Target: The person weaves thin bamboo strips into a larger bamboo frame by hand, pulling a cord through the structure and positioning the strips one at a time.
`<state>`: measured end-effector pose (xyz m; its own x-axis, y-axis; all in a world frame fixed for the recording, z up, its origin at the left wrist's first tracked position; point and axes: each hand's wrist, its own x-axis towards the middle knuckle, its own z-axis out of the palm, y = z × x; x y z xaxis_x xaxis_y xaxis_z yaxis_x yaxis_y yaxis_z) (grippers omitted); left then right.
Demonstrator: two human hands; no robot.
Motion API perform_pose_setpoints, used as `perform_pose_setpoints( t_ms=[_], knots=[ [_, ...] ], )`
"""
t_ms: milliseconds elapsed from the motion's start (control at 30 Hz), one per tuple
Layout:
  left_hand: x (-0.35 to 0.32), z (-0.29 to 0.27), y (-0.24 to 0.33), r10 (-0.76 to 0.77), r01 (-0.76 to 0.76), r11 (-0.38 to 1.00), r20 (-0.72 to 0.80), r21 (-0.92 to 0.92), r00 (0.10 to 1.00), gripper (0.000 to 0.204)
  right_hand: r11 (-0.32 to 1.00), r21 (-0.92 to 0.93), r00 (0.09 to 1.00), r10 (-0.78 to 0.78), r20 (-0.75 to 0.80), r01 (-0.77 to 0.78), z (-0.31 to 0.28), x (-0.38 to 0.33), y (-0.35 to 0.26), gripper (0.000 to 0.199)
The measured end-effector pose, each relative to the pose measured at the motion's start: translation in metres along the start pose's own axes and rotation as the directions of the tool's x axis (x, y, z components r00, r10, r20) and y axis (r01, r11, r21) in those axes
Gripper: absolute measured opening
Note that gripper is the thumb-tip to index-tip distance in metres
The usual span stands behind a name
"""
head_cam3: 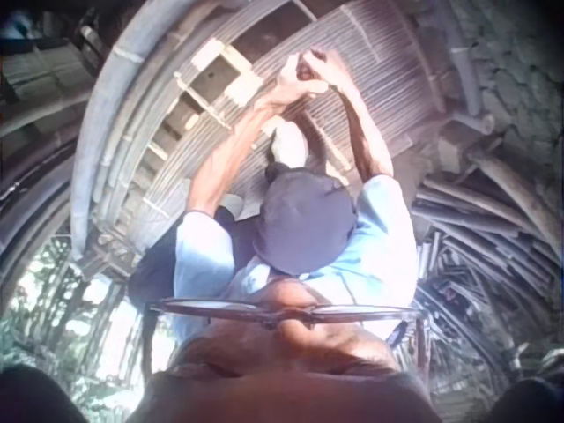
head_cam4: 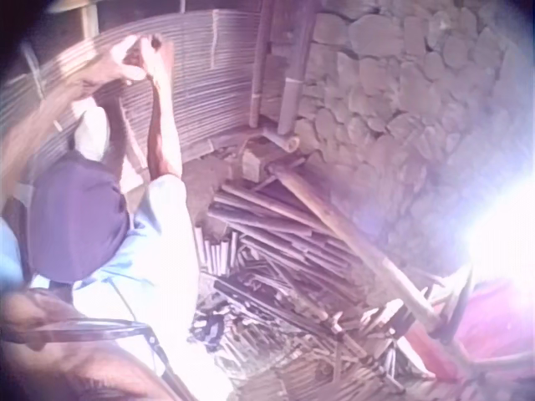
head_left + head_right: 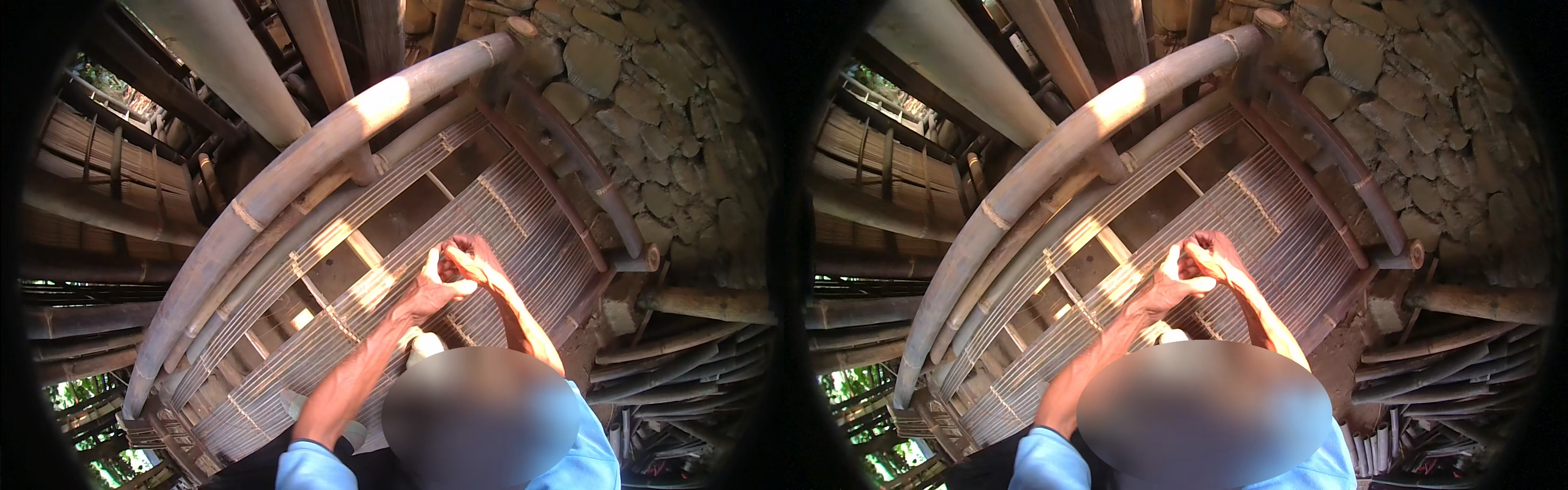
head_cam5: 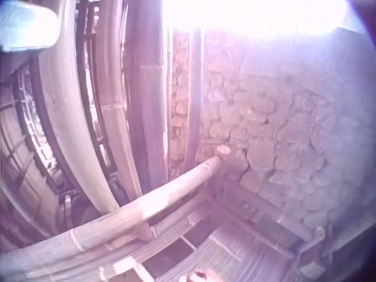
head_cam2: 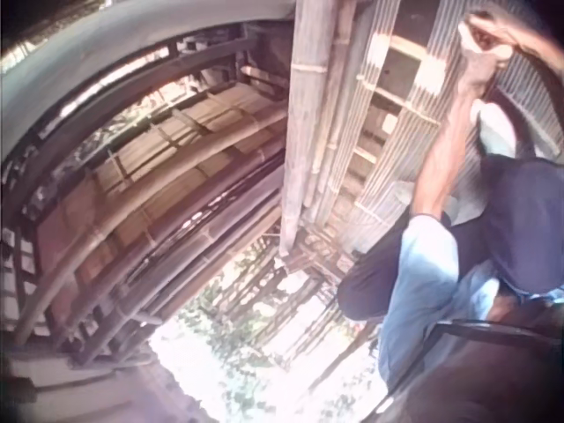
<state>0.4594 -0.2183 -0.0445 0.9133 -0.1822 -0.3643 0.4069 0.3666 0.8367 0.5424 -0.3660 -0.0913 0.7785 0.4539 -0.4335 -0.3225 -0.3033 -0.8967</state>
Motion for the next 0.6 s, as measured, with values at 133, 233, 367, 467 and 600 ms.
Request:
perform_pose_setpoints(
  t_ms=[133,233,367,467,600],
  knots=[
    [0.004,-0.005,0.032,-0.256,0.301,0.922,0.2,-0.243,0.946,0.035,0.817,-0.535,0.943,-0.316,-0.102,0.216,-0.021,-0.013,-0.05,0.045],
    [-0.001,0.008,0.069,-0.166,0.142,0.947,0.06,0.288,0.984,0.023,0.803,-0.442,0.913,-0.391,0.115,0.4,-0.059,-0.027,-0.065,0.05],
    [-0.019,-0.052,0.132,-0.187,0.211,0.883,-0.097,0.419,0.978,0.024,0.895,-0.269,0.872,-0.214,0.441,0.356,-0.066,-0.007,-0.071,0.045],
    [-0.006,-0.101,0.111,-0.102,0.249,0.86,-0.327,0.446,0.939,0.022,0.747,-0.545,0.925,-0.309,0.223,0.381,-0.098,0.018,-0.077,0.049],
    [0.038,-0.13,0.034,0.26,0.147,0.61,-0.372,0.779,0.891,0.021,0.577,-0.747,0.929,-0.338,0.149,0.33,-0.119,0.075,-0.074,0.04]
  ],
)
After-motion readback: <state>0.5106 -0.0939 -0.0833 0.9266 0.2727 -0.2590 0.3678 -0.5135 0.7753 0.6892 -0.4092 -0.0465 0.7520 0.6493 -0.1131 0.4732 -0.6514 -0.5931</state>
